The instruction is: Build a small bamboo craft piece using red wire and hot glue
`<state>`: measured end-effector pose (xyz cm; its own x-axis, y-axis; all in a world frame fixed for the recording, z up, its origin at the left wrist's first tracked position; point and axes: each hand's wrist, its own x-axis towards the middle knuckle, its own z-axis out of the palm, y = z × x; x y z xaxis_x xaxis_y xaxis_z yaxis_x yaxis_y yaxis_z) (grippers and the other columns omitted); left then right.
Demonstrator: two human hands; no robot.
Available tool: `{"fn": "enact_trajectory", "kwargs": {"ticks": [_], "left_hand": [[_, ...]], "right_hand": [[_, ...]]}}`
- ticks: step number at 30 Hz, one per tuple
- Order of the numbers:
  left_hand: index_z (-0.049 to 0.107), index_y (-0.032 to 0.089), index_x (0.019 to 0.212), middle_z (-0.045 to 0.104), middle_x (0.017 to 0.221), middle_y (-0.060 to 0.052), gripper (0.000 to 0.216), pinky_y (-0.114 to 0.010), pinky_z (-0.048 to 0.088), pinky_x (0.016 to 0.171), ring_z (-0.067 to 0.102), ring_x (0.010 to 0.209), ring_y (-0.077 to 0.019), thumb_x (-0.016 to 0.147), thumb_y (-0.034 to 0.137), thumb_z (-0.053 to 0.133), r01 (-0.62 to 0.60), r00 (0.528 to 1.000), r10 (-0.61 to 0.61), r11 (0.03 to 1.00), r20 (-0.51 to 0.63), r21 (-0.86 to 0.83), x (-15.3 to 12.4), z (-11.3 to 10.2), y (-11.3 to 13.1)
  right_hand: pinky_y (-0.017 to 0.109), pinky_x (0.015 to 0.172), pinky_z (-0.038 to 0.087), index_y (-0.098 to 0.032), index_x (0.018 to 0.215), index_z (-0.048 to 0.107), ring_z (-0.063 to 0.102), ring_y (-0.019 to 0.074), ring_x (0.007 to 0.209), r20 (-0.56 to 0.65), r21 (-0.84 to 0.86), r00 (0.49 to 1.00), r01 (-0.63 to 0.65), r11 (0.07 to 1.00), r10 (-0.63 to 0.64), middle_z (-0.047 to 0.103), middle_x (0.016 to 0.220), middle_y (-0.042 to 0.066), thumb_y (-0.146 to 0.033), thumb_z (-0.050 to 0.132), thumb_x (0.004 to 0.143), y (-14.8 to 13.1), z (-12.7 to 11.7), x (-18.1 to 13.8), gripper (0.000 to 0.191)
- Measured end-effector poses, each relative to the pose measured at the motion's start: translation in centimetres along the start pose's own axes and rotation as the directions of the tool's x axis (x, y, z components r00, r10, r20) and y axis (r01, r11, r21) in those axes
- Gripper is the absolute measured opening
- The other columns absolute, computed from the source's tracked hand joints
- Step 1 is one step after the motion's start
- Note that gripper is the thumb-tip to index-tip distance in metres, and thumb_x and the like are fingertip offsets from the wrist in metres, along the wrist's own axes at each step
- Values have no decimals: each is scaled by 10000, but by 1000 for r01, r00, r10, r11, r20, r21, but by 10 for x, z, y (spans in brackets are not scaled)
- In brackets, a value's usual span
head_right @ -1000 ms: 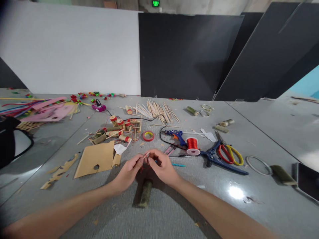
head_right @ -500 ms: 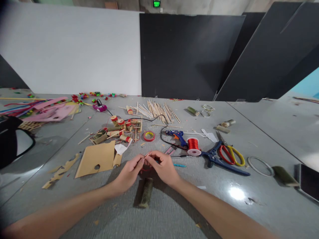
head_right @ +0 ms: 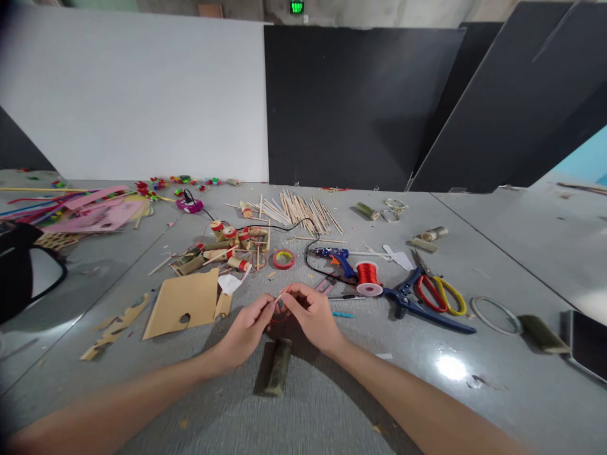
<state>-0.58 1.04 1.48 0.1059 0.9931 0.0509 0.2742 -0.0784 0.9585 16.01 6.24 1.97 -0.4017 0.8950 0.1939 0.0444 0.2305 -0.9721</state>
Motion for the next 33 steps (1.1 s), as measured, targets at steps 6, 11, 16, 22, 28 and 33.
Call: {"fn": "enact_trajectory", "kwargs": {"ticks": [6,11,16,22,28,33], "left_hand": [[498,199,816,487,727,20,322,-247,347,626,438,676,-136,1023,416,379,2,1000,-2,1000,5,-18,0,0,-2],[482,201,811,454,720,27,322,-248,336,624,424,673,-134,1024,418,376,2,1000,-1,999,8,-32,-1,0,-4],[476,199,810,449,714,30,317,-246,329,624,417,672,-133,1022,409,370,9,1000,-9,999,17,-52,-1,0,-4],[465,199,799,434,715,36,310,-248,313,624,399,672,-132,1019,400,377,7,1000,-7,1000,2,-29,1,0,-2],[461,202,798,442,698,33,314,-253,313,617,414,661,-138,1018,407,370,21,1000,-21,1000,14,-13,0,-1,-1],[498,198,812,459,698,29,304,-250,321,617,425,661,-139,1014,395,384,12,1000,-12,999,7,-35,0,-1,-1]], "right_hand": [[254,651,500,-200,911,676,610,140,668,-6,1,1000,-1,1000,1,645,735,-11,-402,617,949,-1,0,0,214],[255,647,503,-198,920,680,613,140,661,-17,-10,1000,-13,1000,12,651,732,-9,-403,617,948,-2,0,-1,216],[255,641,502,-200,922,676,616,139,654,-13,8,1000,-17,1000,17,650,724,-13,-405,617,947,-2,0,0,215],[260,634,491,-207,1045,653,603,142,660,-26,19,1000,4,1000,-3,651,760,-8,-393,625,941,-3,0,-1,215],[258,628,481,-220,1046,595,602,147,670,-122,20,991,64,998,-61,656,767,-9,-370,613,953,-1,0,0,177],[255,620,475,-215,969,608,586,143,658,-152,21,986,75,997,-71,641,752,-8,-370,618,951,-2,0,-1,157]]}}
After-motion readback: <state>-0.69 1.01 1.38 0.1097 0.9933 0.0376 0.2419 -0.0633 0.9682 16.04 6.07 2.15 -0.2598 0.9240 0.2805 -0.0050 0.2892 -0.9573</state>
